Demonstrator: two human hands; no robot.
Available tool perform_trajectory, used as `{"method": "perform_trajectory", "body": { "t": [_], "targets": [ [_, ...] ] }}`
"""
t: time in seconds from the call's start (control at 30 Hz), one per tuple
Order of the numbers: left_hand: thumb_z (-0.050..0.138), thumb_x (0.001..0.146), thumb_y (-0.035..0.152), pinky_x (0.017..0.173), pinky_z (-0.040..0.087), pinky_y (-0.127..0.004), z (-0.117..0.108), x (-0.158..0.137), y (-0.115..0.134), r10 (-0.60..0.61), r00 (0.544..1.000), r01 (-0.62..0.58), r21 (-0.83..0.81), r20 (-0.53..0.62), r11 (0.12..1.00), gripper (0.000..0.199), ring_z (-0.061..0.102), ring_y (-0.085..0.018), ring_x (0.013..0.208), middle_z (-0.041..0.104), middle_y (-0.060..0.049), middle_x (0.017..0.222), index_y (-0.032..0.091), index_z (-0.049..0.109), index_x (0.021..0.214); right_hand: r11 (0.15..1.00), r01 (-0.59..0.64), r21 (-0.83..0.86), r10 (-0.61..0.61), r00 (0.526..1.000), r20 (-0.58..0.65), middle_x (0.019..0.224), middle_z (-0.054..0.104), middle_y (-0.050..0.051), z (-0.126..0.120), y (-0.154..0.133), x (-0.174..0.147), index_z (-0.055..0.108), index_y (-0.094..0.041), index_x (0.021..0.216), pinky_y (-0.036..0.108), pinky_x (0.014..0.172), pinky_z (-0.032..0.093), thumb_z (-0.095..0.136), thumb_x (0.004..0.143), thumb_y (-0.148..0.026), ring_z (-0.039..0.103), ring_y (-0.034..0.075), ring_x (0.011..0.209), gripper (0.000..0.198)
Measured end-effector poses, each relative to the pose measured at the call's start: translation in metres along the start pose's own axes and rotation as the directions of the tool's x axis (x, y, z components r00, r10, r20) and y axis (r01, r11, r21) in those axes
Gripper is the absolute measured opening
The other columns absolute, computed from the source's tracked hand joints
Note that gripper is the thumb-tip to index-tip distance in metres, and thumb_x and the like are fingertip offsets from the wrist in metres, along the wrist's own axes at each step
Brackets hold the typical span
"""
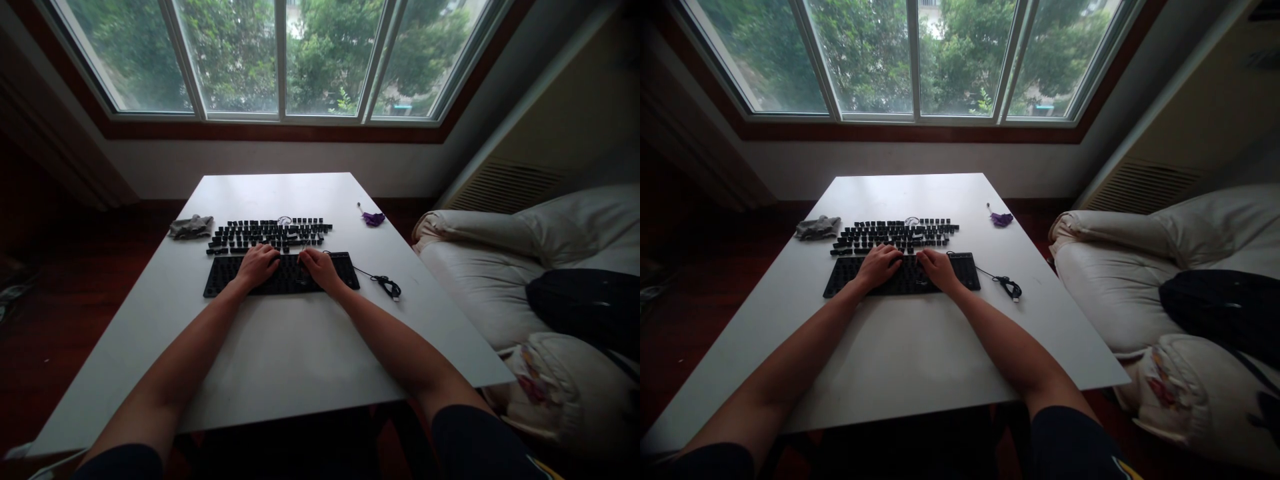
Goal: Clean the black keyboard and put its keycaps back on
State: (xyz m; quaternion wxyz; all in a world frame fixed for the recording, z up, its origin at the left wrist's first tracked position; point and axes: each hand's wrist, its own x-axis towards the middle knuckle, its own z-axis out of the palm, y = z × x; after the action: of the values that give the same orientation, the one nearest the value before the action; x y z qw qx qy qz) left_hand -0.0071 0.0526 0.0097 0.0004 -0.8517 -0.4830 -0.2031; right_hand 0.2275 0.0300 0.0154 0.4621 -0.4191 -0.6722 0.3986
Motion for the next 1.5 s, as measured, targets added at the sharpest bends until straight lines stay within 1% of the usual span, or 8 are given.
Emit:
{"method": "perform_trajectory", "body": {
  "t": [0.2,0.5,0.77,0.93,1.1,1.27,1.4,1.5],
  "targets": [
    [0.053,0.097,0.032,0.097,0.045,-0.045,0.000,0.001,-0.002,0.023,1.000,-0.023,-0.004,-0.012,1.000,0.026,0.057,-0.028,0.109,0.067,-0.008,0.114,0.025,0.070,0.114,0.989,0.052,-0.138,-0.047,0.998,0.044,0.057,0.054,-0.002,-0.004,0.002,0.002,0.061,-0.021,0.076,0.026,0.055,0.037,0.047,0.097,-0.063,0.050,0.014,0.055,0.049],
    [0.053,0.097,0.031,0.097,0.045,-0.044,0.000,0.000,-0.002,0.021,1.000,-0.021,-0.010,-0.004,1.000,0.026,0.057,-0.028,0.108,0.067,-0.008,0.113,0.025,0.070,0.115,0.991,0.036,-0.126,-0.012,0.982,0.189,0.056,0.054,-0.004,-0.009,0.006,0.006,0.061,-0.021,0.075,0.024,0.053,0.034,0.051,0.094,-0.061,0.048,0.014,0.053,0.045],
    [0.053,0.096,0.031,0.096,0.045,-0.044,0.000,0.000,-0.003,0.025,1.000,-0.025,-0.013,-0.018,1.000,0.025,0.056,-0.028,0.107,0.068,-0.008,0.112,0.025,0.070,0.113,0.958,0.239,-0.158,-0.172,0.921,0.349,0.063,0.051,-0.003,-0.010,-0.006,-0.003,0.062,-0.019,0.072,0.025,0.059,0.033,0.059,0.086,-0.038,0.041,0.012,0.060,0.023],
    [0.053,0.096,0.031,0.096,0.046,-0.045,-0.001,-0.001,-0.003,0.017,1.000,-0.017,-0.014,-0.011,1.000,0.025,0.056,-0.028,0.107,0.067,-0.008,0.112,0.026,0.070,0.113,0.921,0.318,-0.227,-0.242,0.920,0.308,0.067,0.051,-0.002,-0.007,-0.008,-0.008,0.056,-0.021,0.070,0.026,0.064,0.037,0.057,0.085,-0.033,0.043,0.014,0.064,0.019],
    [0.053,0.097,0.031,0.097,0.046,-0.044,-0.001,-0.001,-0.003,0.018,1.000,-0.018,-0.010,-0.016,1.000,0.025,0.056,-0.028,0.107,0.068,-0.008,0.112,0.025,0.070,0.114,0.839,0.436,-0.325,-0.331,0.884,0.331,0.069,0.052,0.000,-0.003,-0.008,-0.013,0.054,-0.022,0.068,0.028,0.066,0.036,0.057,0.087,-0.030,0.044,0.015,0.064,0.021],
    [0.053,0.096,0.031,0.096,0.046,-0.044,0.000,-0.001,-0.004,0.027,0.999,-0.027,-0.004,-0.018,1.000,0.025,0.056,-0.028,0.107,0.068,-0.008,0.111,0.025,0.070,0.113,0.768,0.502,-0.398,-0.416,0.863,0.287,0.070,0.053,0.001,-0.002,-0.005,-0.012,0.055,-0.022,0.071,0.029,0.065,0.035,0.055,0.091,-0.029,0.043,0.015,0.063,0.022],
    [0.053,0.097,0.032,0.094,0.046,-0.044,0.001,-0.001,-0.005,0.046,0.998,-0.046,0.009,-0.032,0.999,0.025,0.056,-0.028,0.105,0.068,-0.008,0.111,0.024,0.070,0.113,0.781,0.516,-0.351,-0.442,0.854,0.274,0.067,0.049,-0.001,-0.004,-0.002,-0.010,0.051,-0.021,0.069,0.028,0.062,0.033,0.055,0.089,-0.025,0.041,0.013,0.061,0.021],
    [0.053,0.097,0.032,0.093,0.046,-0.044,0.002,-0.001,-0.006,0.051,0.998,-0.051,0.012,-0.036,0.999,0.024,0.056,-0.028,0.105,0.068,-0.008,0.111,0.024,0.070,0.112,0.835,0.464,-0.295,-0.408,0.882,0.235,0.066,0.047,-0.002,-0.006,-0.002,-0.009,0.049,-0.021,0.068,0.027,0.061,0.033,0.055,0.088,-0.023,0.041,0.012,0.061,0.021]
  ]
}}
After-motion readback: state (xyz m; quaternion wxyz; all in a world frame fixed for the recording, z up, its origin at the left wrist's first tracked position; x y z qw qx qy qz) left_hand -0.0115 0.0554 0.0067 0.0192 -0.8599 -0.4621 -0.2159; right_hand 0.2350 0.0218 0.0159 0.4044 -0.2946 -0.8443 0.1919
